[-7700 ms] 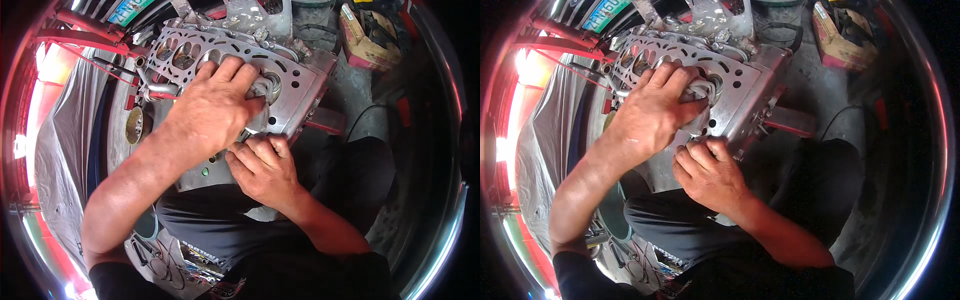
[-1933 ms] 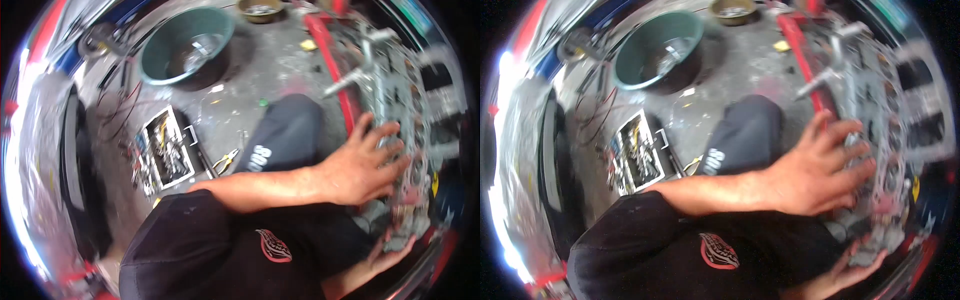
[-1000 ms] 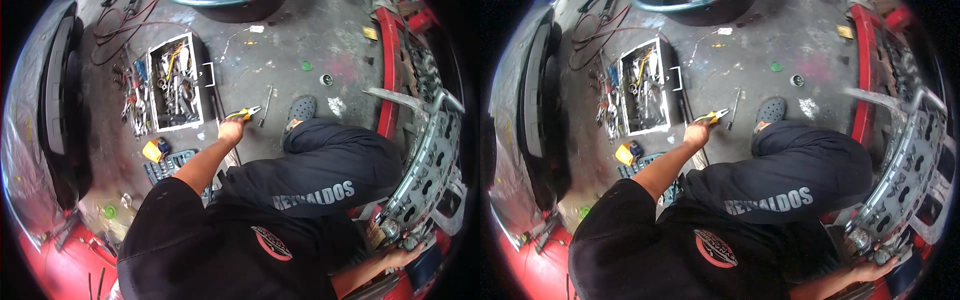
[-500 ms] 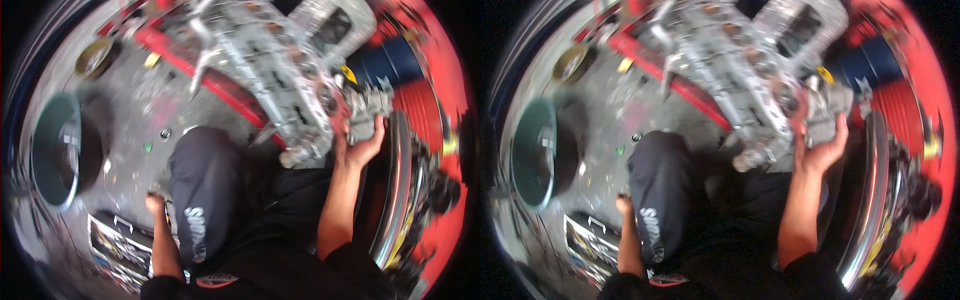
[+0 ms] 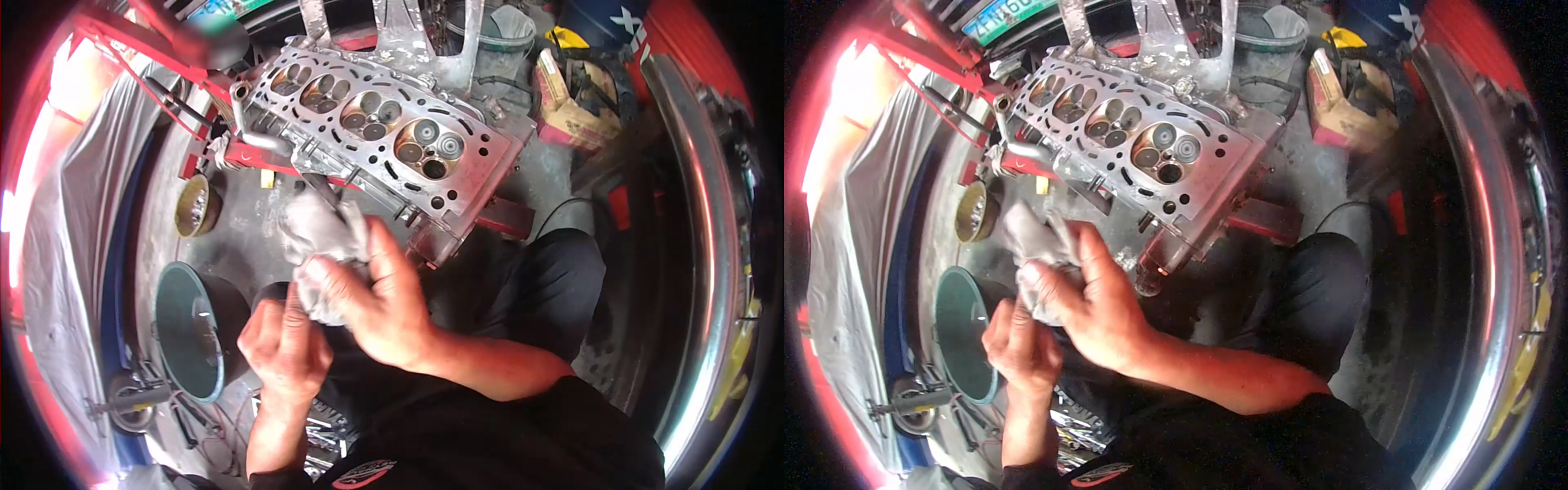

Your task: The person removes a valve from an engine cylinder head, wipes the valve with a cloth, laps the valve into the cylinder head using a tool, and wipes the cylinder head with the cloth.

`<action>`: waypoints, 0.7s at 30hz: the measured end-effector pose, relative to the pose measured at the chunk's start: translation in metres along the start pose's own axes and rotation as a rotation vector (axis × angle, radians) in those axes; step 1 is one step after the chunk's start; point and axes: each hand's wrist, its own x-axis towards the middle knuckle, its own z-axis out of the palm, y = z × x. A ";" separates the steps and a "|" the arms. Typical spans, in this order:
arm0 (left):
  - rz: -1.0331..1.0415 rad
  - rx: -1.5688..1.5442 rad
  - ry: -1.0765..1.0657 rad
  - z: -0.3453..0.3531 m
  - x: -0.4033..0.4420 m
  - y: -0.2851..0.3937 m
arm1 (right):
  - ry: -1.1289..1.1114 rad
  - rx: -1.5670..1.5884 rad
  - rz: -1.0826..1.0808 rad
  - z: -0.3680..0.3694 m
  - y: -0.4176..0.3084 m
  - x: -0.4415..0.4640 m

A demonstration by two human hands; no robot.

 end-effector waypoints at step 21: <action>0.766 0.555 -0.517 0.048 0.200 0.031 | 0.812 -0.034 -0.687 -0.189 -0.020 0.103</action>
